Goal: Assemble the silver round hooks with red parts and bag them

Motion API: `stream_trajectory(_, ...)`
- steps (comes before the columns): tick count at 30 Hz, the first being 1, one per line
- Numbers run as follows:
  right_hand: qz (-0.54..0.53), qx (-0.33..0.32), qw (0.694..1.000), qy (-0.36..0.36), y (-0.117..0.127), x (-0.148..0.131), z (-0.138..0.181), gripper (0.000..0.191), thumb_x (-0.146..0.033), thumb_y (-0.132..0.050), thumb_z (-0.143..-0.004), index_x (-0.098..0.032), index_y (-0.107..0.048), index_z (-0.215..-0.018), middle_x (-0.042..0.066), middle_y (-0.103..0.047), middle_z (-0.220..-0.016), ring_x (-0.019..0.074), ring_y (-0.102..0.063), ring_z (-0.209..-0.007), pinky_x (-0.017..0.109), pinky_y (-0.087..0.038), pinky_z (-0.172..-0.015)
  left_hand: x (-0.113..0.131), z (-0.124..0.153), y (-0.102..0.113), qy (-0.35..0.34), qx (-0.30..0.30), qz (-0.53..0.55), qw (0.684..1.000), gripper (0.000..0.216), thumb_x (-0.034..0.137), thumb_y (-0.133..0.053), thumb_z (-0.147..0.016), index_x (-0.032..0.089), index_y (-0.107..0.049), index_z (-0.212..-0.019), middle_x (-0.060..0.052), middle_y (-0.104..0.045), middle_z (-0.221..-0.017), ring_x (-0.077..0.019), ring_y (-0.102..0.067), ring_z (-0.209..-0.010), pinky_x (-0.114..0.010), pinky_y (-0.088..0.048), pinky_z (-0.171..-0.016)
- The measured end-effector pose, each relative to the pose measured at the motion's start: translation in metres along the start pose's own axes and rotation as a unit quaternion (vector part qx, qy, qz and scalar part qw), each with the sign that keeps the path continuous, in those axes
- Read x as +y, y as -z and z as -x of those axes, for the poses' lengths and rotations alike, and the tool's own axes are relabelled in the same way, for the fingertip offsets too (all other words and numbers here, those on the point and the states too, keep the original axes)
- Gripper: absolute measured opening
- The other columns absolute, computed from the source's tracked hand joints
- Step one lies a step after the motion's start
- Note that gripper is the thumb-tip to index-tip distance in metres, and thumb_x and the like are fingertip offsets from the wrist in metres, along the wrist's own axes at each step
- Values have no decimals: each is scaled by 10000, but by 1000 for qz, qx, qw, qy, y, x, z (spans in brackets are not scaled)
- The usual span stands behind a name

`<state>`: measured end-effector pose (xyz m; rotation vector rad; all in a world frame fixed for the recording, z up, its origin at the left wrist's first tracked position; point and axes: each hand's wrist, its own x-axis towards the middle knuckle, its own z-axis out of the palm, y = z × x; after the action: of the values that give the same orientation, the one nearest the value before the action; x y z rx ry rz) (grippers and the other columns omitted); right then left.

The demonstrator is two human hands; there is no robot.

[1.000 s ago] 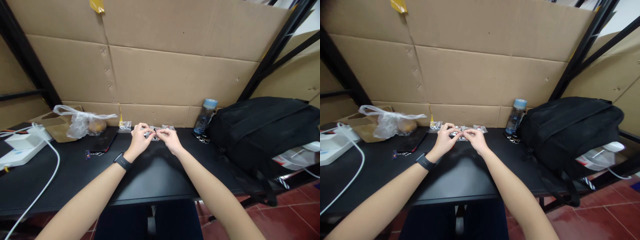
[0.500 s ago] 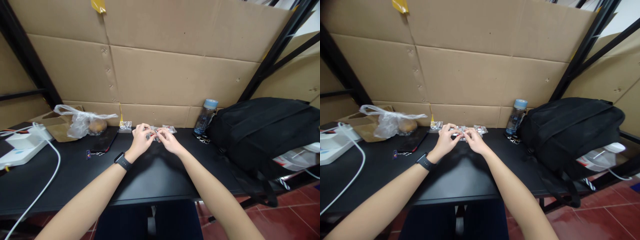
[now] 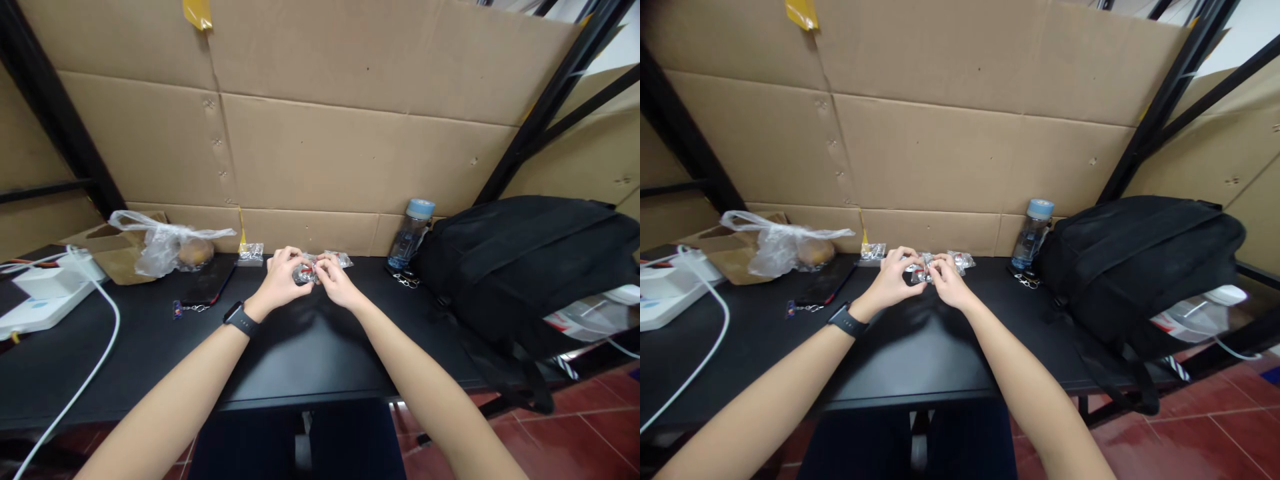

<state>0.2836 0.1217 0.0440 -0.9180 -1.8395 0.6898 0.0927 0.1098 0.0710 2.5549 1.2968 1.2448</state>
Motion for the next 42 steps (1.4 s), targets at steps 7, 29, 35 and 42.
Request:
stream_trajectory(7, 62, 2, 997, 41, 2, 1, 1, 184, -336, -453, -1006, -212, -552, -914, 108, -456, -1219, 223, -446, -1262, 418, -437, -1061, 2, 0, 2, 0, 20, 7, 1000, 481, 450, -814, -732, 326, -660, -1171, -42, -574, -1237, -283, -490, -1162, -415, -358, -994)
stream_trajectory(29, 189, -124, 967, 122, 21, -11, 5, 109, -230, -462, -996, -206, -546, -930, 129, -460, -1246, 245, -443, -1277, 465, -371, -1113, -32, 1, 4, -30, -185, -10, 982, 409, 572, -831, -641, 363, -742, -982, -34, -623, -1213, -345, -468, -1216, -486, -367, -999)
stream_trajectory(35, 221, -182, 953, 96, 23, -9, 6, 82, -162, -582, -903, -188, -617, -833, 110, -542, -1144, 245, -529, -1139, 431, -436, -1039, -58, 0, 9, 22, -198, -59, 978, 281, 459, -746, -753, 311, -728, -992, -64, -656, -1174, -333, -551, -1147, -473, -379, -994)
stream_trajectory(42, 217, -195, 954, 70, 27, -8, 3, 111, -106, -665, -787, -175, -658, -701, 66, -631, -987, 190, -596, -899, 326, -476, -853, -102, 4, 23, 149, -115, -238, 953, 467, 182, -537, -827, 260, -580, -1285, -152, -561, -1379, -368, -436, -1267, -528, -346, -965)
